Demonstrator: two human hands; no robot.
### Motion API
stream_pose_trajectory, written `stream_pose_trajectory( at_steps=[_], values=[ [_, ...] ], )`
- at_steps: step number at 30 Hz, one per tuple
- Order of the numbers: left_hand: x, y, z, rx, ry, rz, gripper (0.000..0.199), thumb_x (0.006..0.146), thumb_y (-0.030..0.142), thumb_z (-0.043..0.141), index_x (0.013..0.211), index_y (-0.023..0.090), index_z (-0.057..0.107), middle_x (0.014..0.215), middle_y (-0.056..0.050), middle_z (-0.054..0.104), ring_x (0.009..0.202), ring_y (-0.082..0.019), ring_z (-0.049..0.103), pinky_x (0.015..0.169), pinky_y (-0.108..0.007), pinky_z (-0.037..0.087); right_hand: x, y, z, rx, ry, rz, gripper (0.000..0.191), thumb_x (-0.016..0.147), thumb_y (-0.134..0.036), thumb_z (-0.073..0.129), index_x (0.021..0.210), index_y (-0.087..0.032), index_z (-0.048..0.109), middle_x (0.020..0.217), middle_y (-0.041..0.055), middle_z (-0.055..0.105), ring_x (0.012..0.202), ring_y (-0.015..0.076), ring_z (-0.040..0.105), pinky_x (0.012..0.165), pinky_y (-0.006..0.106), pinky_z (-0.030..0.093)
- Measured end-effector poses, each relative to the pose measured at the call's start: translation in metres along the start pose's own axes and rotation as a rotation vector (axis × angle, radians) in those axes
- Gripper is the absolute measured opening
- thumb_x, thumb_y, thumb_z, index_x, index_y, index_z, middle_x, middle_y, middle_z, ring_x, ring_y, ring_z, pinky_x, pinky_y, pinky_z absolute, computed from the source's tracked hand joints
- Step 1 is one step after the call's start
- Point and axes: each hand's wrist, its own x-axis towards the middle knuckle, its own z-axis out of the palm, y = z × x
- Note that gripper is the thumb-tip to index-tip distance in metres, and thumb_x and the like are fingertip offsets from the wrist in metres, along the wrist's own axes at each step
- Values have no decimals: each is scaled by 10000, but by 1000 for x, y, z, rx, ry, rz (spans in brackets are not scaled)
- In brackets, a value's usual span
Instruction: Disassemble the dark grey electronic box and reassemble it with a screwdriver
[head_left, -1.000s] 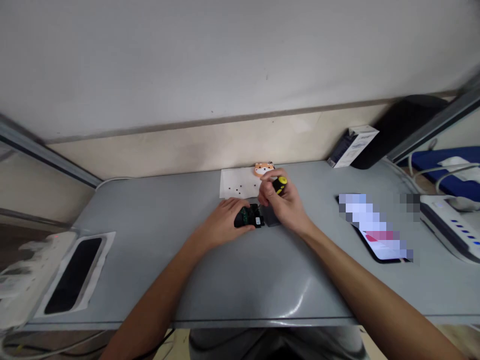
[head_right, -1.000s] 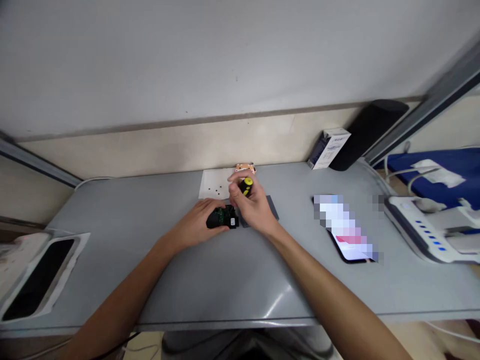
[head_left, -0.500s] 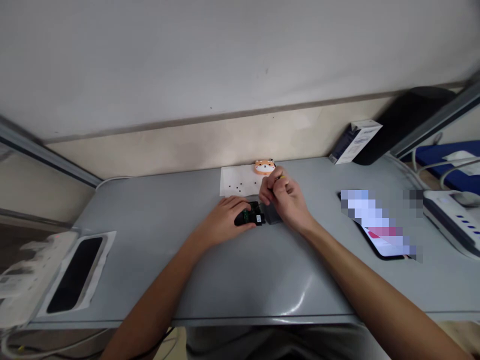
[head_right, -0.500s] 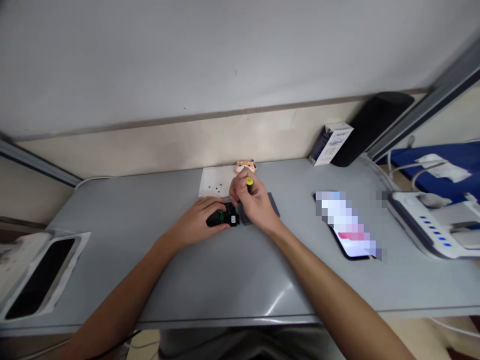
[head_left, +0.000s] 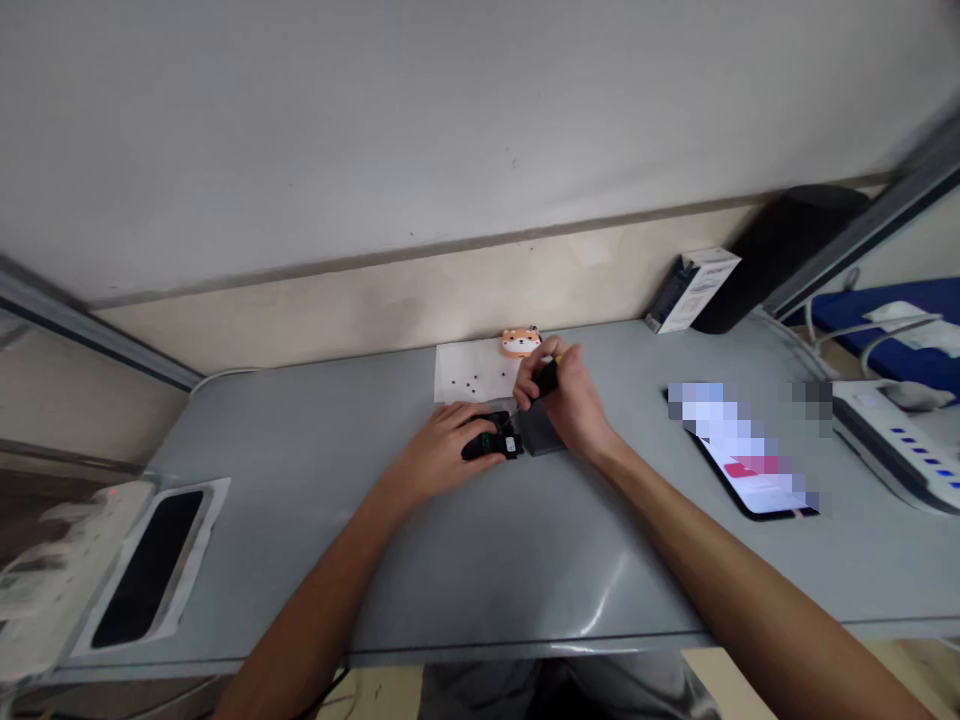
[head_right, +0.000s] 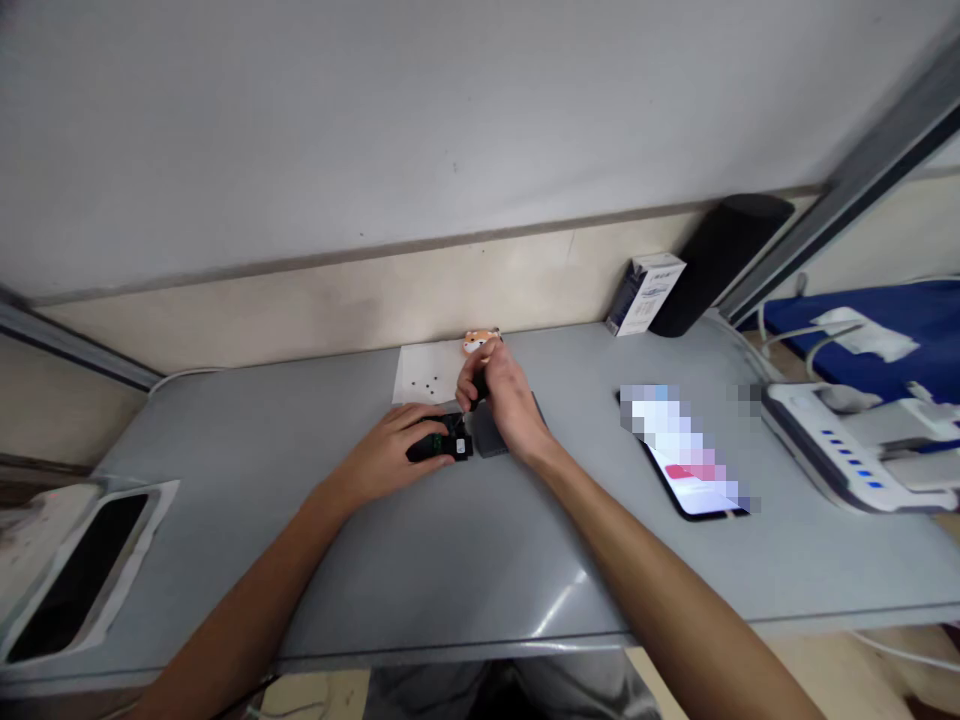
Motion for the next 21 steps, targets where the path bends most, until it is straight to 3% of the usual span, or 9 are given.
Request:
stream_pose_trajectory(
  at_steps=[3,7,9,11,14,17,19,21],
  values=[
    [0,-1,1,18,7,18,200,971,363,741,1119,230,738,1296,-83,711,1206,-259,660,1070,-439,530,0,-6,1,73,-30,73,457,972,-699,495,959,-264,634,725,-3,534,676,180,574,676,350,520],
    [-1,-2,0,38,-2,22,206,989,383,717,1133,237,735,1311,-77,712,1215,-259,660,1080,-449,526,-3,-8,0,92,-60,80,446,840,-645,757,818,-239,572,925,27,643,804,171,649,743,338,543],
    [-1,-2,0,37,-12,15,205,987,383,720,1139,248,734,1320,-70,711,1217,-257,663,1084,-446,524,-4,-5,0,67,-50,70,516,807,-639,803,799,-249,466,828,-13,633,687,143,625,665,316,526],
    [-1,-1,-1,37,-23,7,211,980,381,729,1144,249,734,1323,-71,711,1215,-259,666,1086,-445,524,-4,-1,0,18,-9,42,557,828,-662,773,803,-267,382,627,-82,505,528,116,512,561,284,465],
    [-1,0,-2,37,-30,-1,213,974,376,736,1140,244,737,1334,-76,708,1218,-267,669,1093,-452,523,-2,0,2,5,-2,-15,512,881,-766,622,887,-279,463,554,-101,394,508,129,449,554,290,445],
    [-1,2,-3,41,-32,-8,193,981,377,721,1130,257,745,1345,-70,705,1231,-273,666,1102,-461,518,-1,-4,3,27,-55,19,485,961,-737,507,1010,-268,618,670,-28,530,644,166,539,663,336,494],
    [-1,2,-3,45,-37,-6,193,987,376,711,1138,262,747,1344,-67,707,1237,-273,664,1106,-462,516,-3,-6,2,8,-56,35,441,927,-693,615,920,-255,653,798,16,608,749,179,593,716,349,512],
    [-1,1,-3,50,-36,3,196,991,375,704,1146,262,746,1345,-67,707,1236,-270,666,1108,-457,516,-4,-6,0,13,-67,41,481,843,-702,727,797,-243,593,881,28,644,798,184,633,733,353,526]
  ],
)
